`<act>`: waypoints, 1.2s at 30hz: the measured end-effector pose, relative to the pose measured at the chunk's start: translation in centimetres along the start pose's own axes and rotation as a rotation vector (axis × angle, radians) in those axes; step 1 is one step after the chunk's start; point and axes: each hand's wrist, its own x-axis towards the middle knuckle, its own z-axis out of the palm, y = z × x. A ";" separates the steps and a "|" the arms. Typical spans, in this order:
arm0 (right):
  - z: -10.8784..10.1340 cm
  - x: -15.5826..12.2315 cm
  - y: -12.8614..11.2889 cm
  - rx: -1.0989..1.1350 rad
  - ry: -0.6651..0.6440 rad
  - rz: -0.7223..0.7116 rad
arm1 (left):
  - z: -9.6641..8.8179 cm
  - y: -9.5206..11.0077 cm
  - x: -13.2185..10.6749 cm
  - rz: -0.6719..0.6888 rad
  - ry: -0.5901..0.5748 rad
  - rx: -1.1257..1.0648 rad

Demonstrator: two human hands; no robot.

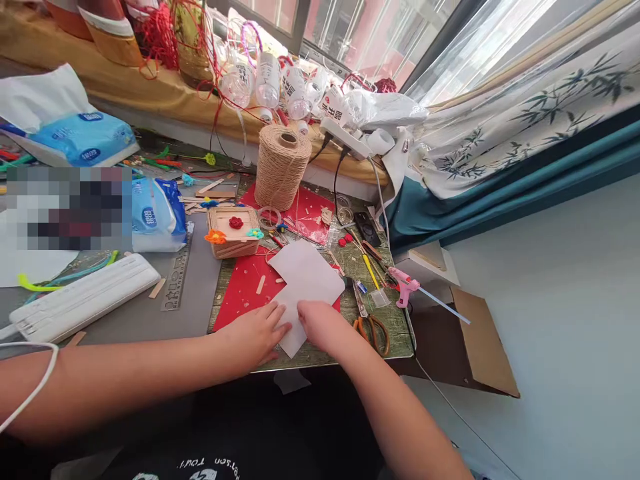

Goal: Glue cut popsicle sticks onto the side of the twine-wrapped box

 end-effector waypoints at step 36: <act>2.7 -3.2 -3.2 1.841 0.321 -0.013 | -2.9 -2.7 1.5 -0.381 0.335 -1.533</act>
